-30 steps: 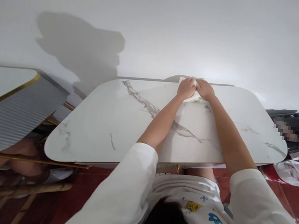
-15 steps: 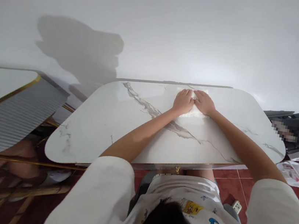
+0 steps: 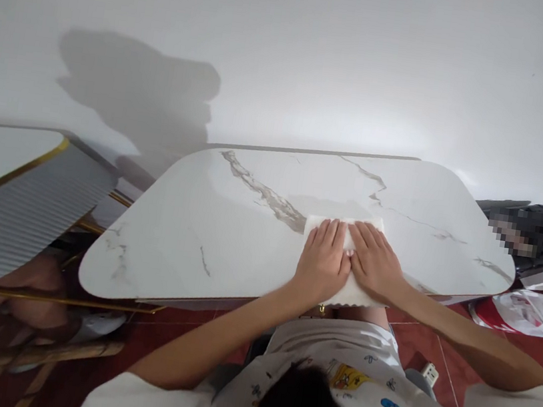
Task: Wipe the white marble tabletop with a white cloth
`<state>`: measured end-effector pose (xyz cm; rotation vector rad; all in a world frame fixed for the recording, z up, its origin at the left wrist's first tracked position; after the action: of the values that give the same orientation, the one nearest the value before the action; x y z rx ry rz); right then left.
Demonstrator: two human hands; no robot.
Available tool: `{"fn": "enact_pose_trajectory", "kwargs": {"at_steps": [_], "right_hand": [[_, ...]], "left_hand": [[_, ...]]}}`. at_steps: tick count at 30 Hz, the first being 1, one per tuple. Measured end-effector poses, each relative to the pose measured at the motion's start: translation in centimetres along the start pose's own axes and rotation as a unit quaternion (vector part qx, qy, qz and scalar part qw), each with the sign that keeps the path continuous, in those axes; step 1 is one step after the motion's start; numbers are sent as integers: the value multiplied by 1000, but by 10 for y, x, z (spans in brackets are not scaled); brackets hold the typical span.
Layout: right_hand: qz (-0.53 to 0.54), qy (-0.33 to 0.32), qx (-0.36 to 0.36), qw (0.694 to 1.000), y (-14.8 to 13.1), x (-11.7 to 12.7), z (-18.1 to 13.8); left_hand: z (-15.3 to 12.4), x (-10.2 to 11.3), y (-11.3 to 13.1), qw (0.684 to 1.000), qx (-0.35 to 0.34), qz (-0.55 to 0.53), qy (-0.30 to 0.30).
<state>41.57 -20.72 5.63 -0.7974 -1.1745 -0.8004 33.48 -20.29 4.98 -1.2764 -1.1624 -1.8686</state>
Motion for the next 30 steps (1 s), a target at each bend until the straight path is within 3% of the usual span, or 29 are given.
{"fn": "enact_pose_trajectory", "kwargs": {"at_steps": [3, 10, 13, 20, 30], "right_hand": [[13, -15, 0, 1000, 13, 5, -10], [32, -42, -2, 999, 82, 23, -35], [33, -37, -4, 999, 91, 29, -40], [25, -3, -2, 1000, 105, 25, -6], [32, 10, -28, 999, 183, 13, 114]], "left_hand": [[5, -6, 18, 1000, -9, -26, -8], [40, -22, 81, 998, -16, -67, -6], [44, -25, 93, 998, -26, -52, -1], [74, -23, 78, 1000, -27, 15, -2], [192, -11, 26, 999, -19, 34, 30]]}}
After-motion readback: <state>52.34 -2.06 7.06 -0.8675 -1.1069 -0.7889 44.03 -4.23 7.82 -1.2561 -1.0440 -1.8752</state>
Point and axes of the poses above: each hand's wrist, its own z-axis towards the middle knuckle, its own x-axis out of the back of the hand, y = z × x, the point moved 9 cm from there along z, towards the middle knuckle, and after that the axes turned 11 degrees about -y, right-handed, at the moved point
